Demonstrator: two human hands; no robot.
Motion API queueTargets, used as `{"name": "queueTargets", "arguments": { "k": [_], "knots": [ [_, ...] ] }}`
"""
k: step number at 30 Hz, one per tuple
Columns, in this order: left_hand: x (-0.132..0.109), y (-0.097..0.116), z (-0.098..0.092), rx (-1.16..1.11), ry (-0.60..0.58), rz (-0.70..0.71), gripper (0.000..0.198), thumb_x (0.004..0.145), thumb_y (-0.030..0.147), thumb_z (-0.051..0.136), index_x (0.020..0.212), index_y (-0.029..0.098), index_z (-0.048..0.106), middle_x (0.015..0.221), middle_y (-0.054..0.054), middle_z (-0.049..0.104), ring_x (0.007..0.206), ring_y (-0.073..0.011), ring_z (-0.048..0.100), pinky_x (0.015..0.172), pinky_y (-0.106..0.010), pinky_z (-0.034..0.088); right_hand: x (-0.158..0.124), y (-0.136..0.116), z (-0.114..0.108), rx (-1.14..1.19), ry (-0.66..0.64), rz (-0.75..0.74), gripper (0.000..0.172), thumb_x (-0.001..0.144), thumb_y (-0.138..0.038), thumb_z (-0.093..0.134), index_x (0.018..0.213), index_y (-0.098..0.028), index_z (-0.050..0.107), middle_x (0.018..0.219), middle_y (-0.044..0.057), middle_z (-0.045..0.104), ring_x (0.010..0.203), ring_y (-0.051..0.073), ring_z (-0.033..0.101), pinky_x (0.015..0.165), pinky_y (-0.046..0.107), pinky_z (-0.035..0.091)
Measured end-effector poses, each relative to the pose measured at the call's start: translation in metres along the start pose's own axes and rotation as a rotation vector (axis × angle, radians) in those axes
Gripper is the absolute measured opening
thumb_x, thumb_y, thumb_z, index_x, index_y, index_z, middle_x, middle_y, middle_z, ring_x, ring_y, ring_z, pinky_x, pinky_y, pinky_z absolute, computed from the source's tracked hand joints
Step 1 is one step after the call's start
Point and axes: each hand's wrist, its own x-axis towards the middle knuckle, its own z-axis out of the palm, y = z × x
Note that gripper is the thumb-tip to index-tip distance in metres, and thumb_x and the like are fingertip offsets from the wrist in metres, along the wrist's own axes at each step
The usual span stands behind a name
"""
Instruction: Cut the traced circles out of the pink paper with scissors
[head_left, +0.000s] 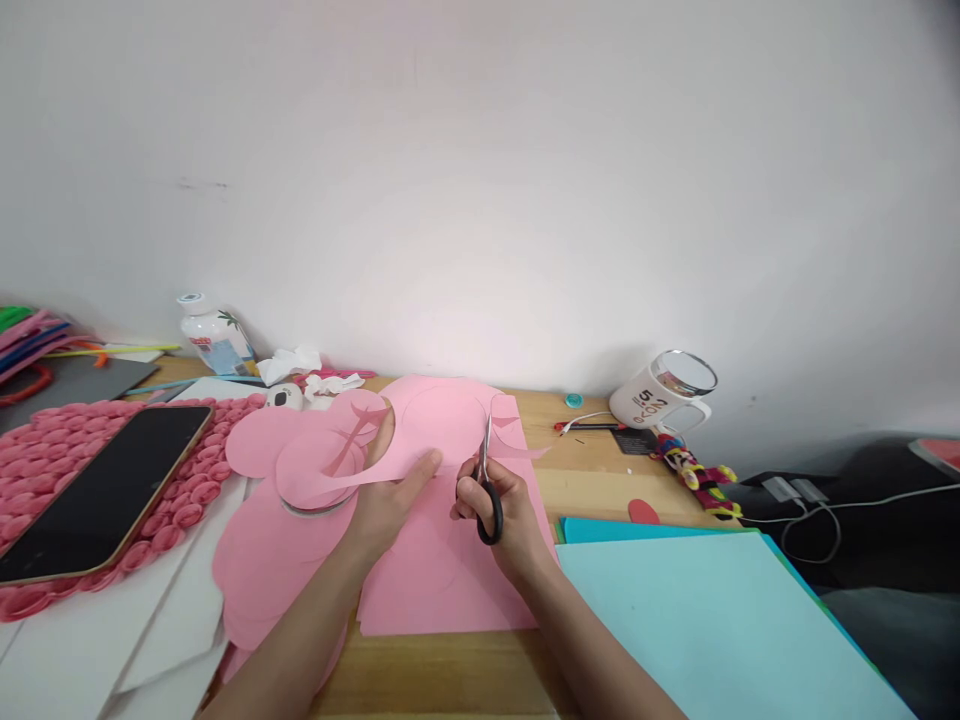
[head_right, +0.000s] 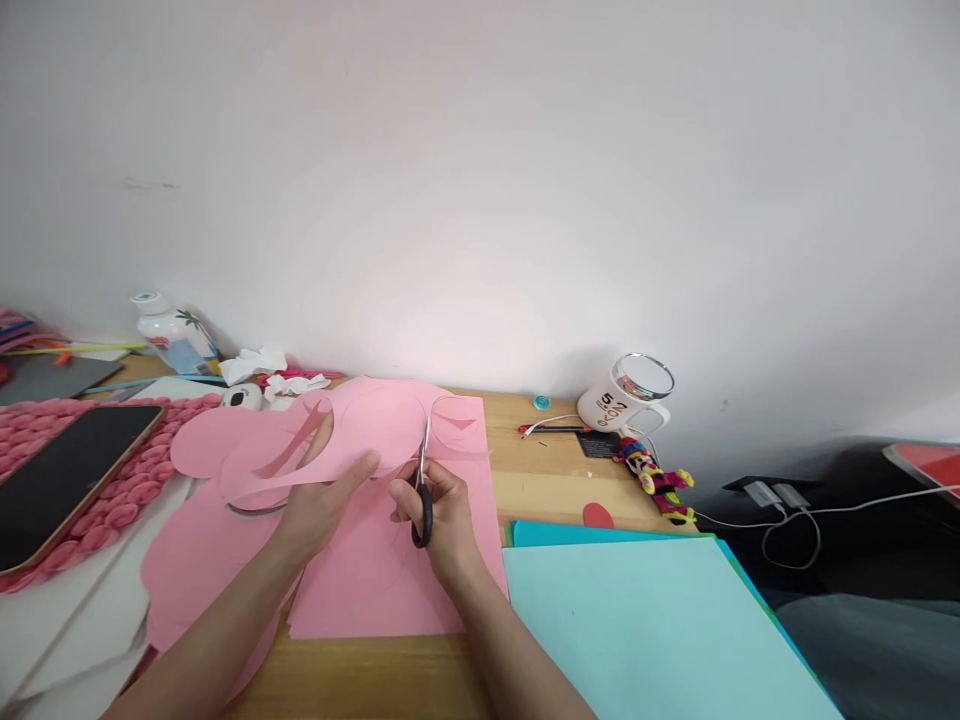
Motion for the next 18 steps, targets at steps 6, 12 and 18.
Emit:
{"name": "queueTargets", "arguments": {
  "k": [6,12,18],
  "knots": [
    [0.0008,0.0011,-0.0003,-0.006,-0.014,0.025,0.074,0.073,0.037,0.066,0.139,0.025,0.033,0.137,-0.008,0.046,0.132,-0.0267,0.032,0.106,-0.041,0.031,0.0009,0.0031,0.0001,0.048,0.002,-0.003,0.023,0.077,-0.032,0.062,0.064,-0.018,0.050,0.057,-0.006,0.042,0.051,0.009,0.043,0.054,0.026,0.041],
    [0.0034,0.0008,-0.0006,-0.078,-0.056,0.062,0.077,0.074,0.036,0.065,0.141,0.024,0.029,0.133,-0.009,0.050,0.125,-0.0254,0.042,0.101,-0.039,0.038,0.0005,0.0012,0.0016,0.063,-0.006,0.003,0.019,0.077,-0.026,0.061,0.063,-0.018,0.051,0.056,-0.006,0.042,0.050,0.009,0.043,0.054,0.026,0.041],
    [0.0057,-0.0047,0.0000,-0.099,-0.032,0.116,0.081,0.072,0.040,0.066,0.141,0.022,0.028,0.129,-0.011,0.054,0.118,-0.0261,0.049,0.096,-0.038,0.042,0.0003,0.0003,0.0018,0.044,-0.003,0.010,0.020,0.076,-0.027,0.060,0.061,-0.018,0.050,0.054,-0.006,0.044,0.049,0.009,0.045,0.053,0.026,0.041]
  ]
}}
